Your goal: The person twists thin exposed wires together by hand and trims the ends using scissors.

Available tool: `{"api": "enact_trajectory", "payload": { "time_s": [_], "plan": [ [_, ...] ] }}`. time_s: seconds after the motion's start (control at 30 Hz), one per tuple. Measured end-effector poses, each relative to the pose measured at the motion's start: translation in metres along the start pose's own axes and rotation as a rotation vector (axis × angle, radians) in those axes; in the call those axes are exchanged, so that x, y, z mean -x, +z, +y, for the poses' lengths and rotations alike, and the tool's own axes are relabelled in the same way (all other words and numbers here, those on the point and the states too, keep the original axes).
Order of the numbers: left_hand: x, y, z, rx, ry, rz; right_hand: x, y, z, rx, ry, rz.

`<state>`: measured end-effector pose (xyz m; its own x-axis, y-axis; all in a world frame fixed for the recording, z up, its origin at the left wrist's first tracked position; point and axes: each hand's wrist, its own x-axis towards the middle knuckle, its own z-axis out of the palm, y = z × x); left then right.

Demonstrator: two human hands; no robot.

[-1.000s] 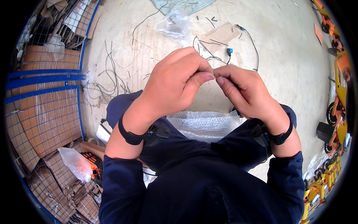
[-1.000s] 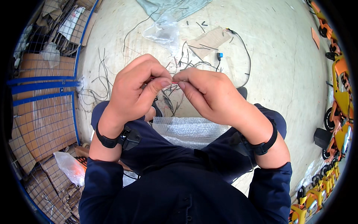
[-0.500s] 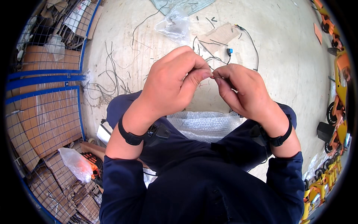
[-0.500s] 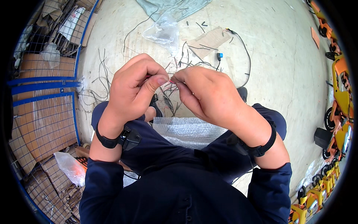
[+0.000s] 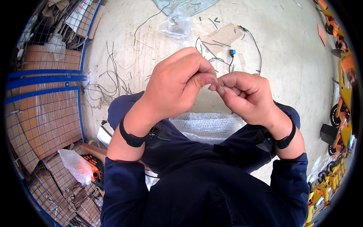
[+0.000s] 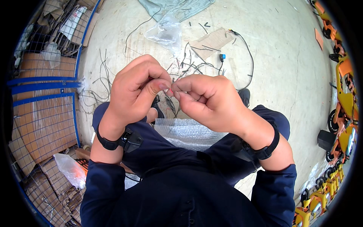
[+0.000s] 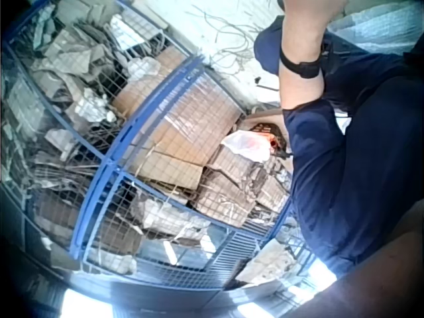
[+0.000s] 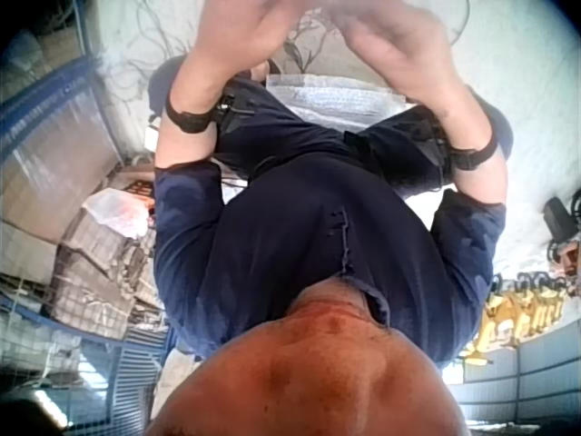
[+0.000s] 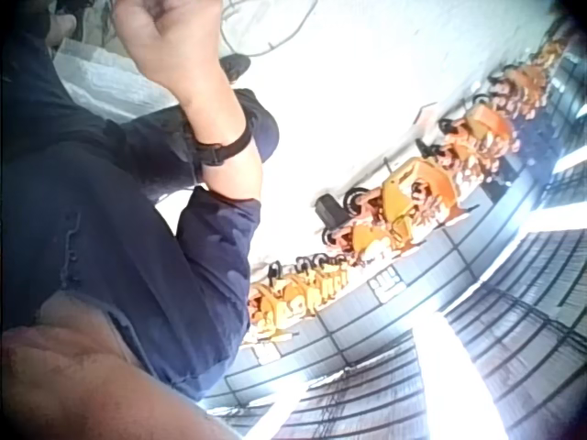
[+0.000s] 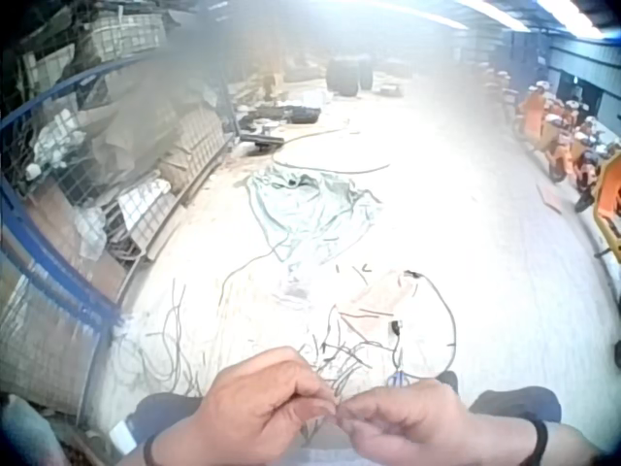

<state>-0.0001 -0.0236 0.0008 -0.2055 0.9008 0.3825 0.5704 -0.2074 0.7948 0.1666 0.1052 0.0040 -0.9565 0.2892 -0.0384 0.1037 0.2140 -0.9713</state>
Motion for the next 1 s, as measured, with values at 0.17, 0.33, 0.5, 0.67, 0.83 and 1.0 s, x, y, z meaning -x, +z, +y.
{"api": "enact_trajectory", "payload": {
  "time_s": [0.17, 0.33, 0.5, 0.67, 0.83, 1.0],
  "plan": [
    [0.001, -0.001, 0.001, 0.048, -0.025, 0.008, -0.002, 0.001, 0.001, -0.175, 0.017, -0.024],
    [-0.001, -0.003, -0.002, 0.009, 0.006, 0.05, -0.009, 0.001, 0.004, -0.199, -0.058, -0.038],
    [-0.001, -0.002, -0.004, 0.006, -0.016, 0.042, -0.009, 0.001, 0.007, 0.001, -0.103, -0.02],
    [-0.003, 0.003, -0.005, 0.031, -0.039, 0.028, -0.016, 0.002, 0.019, 0.255, -0.441, 0.088],
    [-0.004, 0.006, -0.005, 0.003, -0.042, 0.021, -0.012, -0.003, 0.011, 0.349, -0.372, 0.065],
    [-0.004, 0.004, -0.004, -0.016, -0.039, 0.014, -0.004, 0.0, 0.003, 0.271, -0.228, 0.086]
  ]
}}
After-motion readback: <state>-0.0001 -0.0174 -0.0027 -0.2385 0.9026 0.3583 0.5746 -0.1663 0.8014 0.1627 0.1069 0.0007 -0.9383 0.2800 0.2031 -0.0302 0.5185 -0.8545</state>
